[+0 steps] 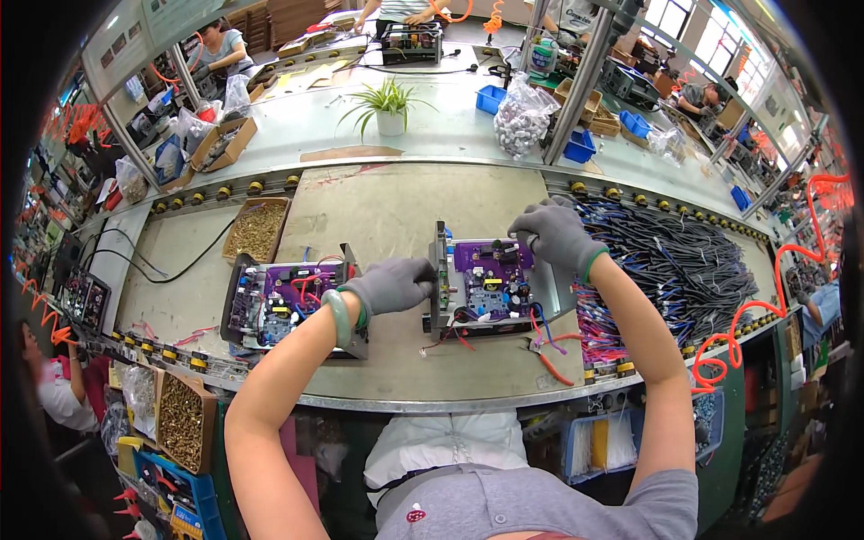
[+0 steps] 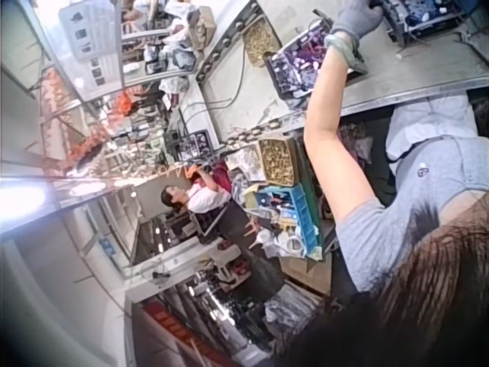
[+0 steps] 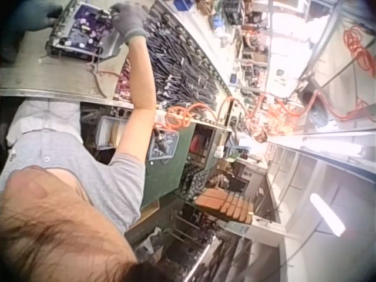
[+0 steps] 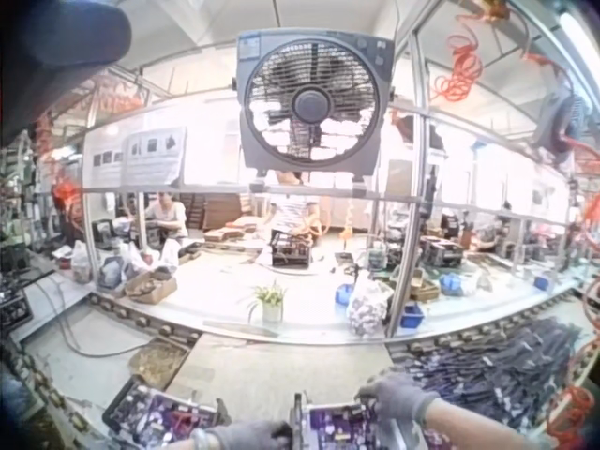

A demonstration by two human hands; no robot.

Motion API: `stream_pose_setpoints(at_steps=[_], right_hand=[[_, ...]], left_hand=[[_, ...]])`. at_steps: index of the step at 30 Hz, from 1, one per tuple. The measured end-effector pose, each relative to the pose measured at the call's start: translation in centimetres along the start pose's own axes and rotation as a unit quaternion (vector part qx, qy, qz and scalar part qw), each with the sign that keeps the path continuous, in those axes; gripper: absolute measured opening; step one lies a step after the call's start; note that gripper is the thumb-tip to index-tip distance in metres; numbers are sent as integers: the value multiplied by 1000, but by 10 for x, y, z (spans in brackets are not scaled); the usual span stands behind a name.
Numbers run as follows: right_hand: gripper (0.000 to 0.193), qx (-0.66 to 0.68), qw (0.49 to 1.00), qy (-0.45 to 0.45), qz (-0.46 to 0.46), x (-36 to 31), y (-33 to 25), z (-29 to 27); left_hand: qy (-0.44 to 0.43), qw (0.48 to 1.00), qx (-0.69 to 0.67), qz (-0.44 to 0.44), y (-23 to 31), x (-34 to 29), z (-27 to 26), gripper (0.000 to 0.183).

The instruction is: The person uses a pneumatic screwdriver to tighten screws on the metal casing of an electronic device. They then manipulate and connect various colored wires to the internal circuit board, organizing them within the chassis. The person handles two similar electronic units on the workbench, performing assembly steps on each.

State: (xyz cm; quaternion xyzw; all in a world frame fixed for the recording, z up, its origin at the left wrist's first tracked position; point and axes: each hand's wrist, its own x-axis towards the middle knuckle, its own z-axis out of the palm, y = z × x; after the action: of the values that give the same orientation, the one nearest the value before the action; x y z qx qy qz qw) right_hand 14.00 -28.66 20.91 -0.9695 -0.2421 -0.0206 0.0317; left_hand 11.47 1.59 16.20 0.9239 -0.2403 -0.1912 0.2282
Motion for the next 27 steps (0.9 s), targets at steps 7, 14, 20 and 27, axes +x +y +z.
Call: stream_pose_setpoints(at_steps=[7,14,20,27], right_hand=[[18,3,996,-80,33,8,2,-6],[19,-297,945,-137,14,25,-20,13],[15,-36,998,-35,30,4,9,16],[11,-150,986,-21,-70,6,2,7]], left_hand=[[-5,1000,-17,-8,-1,1,1,37],[6,1000,-16,-5,-3,1,1,37],[2,1000,-8,-3,-1,2,2,36],[3,1000,-6,-3,1,0,0,35]])
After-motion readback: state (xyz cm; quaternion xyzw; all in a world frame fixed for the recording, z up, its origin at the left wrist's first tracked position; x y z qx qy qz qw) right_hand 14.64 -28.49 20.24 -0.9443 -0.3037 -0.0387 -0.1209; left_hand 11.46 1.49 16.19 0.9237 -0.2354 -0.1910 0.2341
